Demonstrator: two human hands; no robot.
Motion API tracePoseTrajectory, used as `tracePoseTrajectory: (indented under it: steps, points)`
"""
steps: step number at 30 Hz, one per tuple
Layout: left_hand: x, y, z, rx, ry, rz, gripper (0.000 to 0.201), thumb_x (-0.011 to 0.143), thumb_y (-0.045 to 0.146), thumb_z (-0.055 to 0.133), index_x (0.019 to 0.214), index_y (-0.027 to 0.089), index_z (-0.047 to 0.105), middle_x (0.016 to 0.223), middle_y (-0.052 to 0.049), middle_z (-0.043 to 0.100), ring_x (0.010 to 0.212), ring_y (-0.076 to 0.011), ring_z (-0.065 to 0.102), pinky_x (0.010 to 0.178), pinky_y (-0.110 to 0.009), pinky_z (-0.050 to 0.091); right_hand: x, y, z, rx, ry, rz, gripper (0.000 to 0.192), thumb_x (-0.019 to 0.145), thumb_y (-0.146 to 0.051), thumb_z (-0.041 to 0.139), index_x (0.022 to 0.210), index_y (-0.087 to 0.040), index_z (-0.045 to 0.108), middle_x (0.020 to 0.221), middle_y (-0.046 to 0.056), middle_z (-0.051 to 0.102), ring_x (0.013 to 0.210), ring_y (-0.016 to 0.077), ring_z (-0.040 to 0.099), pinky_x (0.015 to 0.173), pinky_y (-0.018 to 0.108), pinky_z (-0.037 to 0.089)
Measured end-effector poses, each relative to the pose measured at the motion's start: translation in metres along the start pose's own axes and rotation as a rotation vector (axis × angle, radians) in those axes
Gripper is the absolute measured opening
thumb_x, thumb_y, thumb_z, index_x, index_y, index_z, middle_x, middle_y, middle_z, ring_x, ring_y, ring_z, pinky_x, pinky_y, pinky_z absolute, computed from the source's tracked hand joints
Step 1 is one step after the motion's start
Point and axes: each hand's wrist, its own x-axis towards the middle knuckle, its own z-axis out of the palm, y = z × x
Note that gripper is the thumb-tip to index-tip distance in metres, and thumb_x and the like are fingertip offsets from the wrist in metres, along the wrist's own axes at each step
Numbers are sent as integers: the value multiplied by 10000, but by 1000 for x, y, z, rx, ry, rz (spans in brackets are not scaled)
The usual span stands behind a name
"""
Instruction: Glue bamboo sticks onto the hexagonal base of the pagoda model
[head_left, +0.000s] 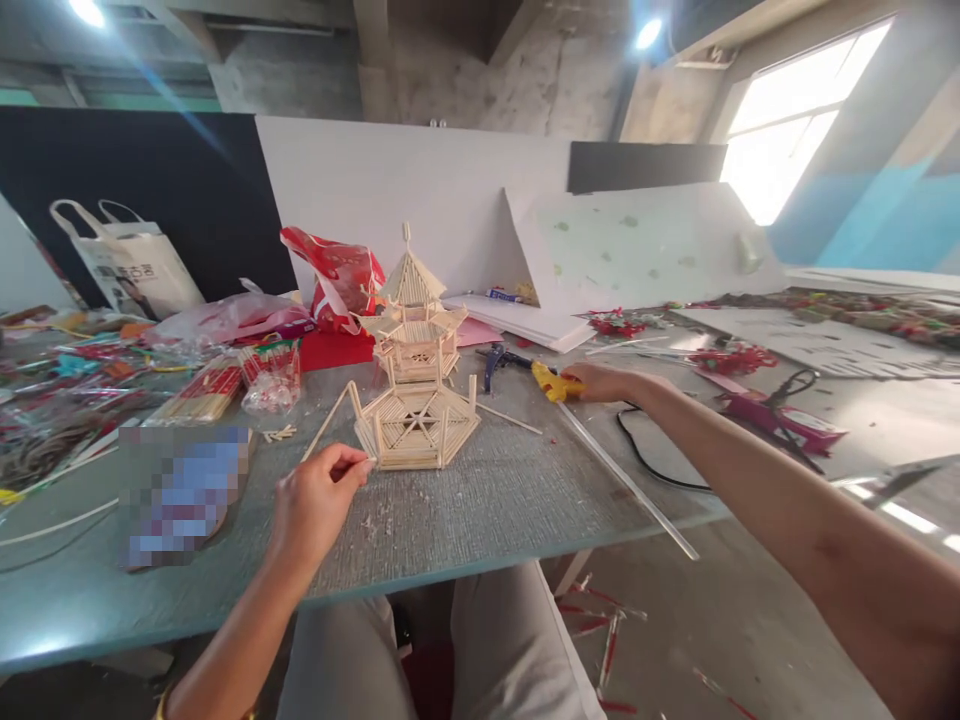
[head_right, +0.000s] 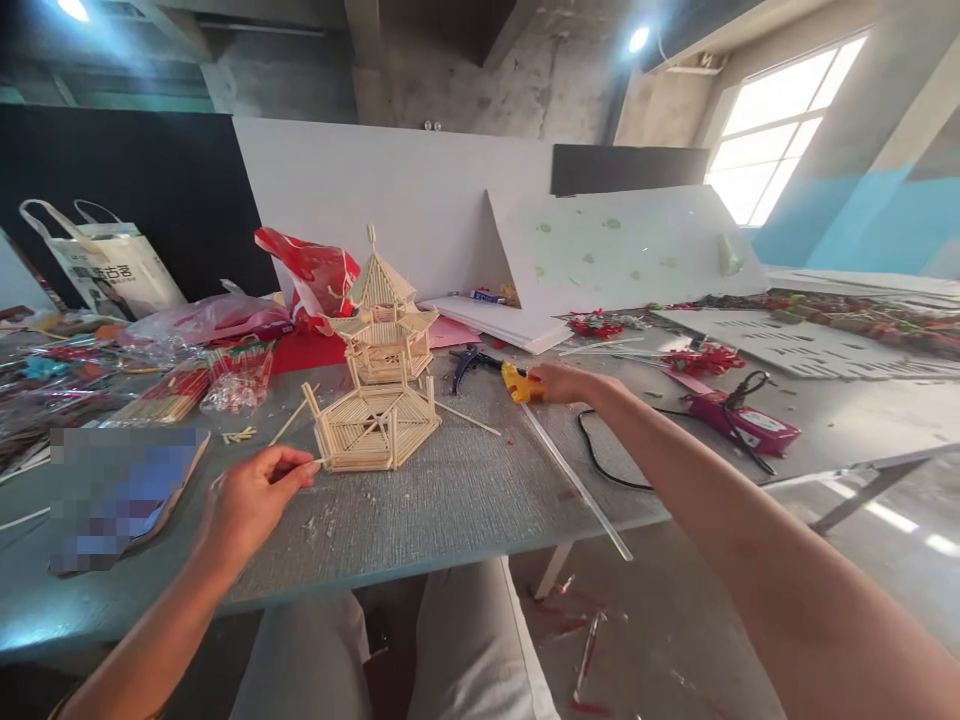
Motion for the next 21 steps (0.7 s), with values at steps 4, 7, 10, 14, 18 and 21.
tracePoseTrajectory:
  steps: [4,7,10,14,18,21]
  points:
    - [2,-10,-1,-67,-27,-18,247,681,429,570,758,198,612,652,-10,670,651,-176,626,627,-258,432,-10,-4,8,12,-124,-17,345,592,-81,529,926,-145,585,897,59,616,789,190,549,676,259,404]
    - [2,-13,-2,-22,-31,-16,279,690,461,553,773,200,606,658,-2,666,654,-164,623,618,-247,435,-18,-8,9,33,-200,-52,474,572,-81,497,1036,-156,560,1009,75,600,916,226,539,775,293,402]
    - [2,-11,-5,25,-20,3,273,702,462,540,773,207,606,648,8,664,653,-157,620,612,-240,431,-22,-10,9,18,-214,-67,525,571,-84,478,1086,-157,554,1057,87,591,981,243,525,843,318,384]
    - [-2,-1,-8,152,19,16,221,725,415,531,782,221,619,660,16,678,657,-160,626,611,-248,417,-18,-14,-1,-23,-206,-48,494,597,-74,479,1074,-157,581,1088,105,590,1020,248,521,869,331,377]
    - [-6,6,-6,204,50,95,160,739,347,535,758,216,625,687,19,687,657,-147,628,608,-237,412,-4,-45,-23,-66,-96,-54,467,673,-120,487,1134,-70,543,1149,199,539,1069,280,483,895,368,341]
    - [-7,7,-2,261,75,149,118,741,309,554,728,213,621,684,25,684,644,-135,625,598,-226,406,5,-93,-36,-82,101,-123,396,740,-207,480,1116,-98,543,1038,155,593,931,235,540,811,340,384]
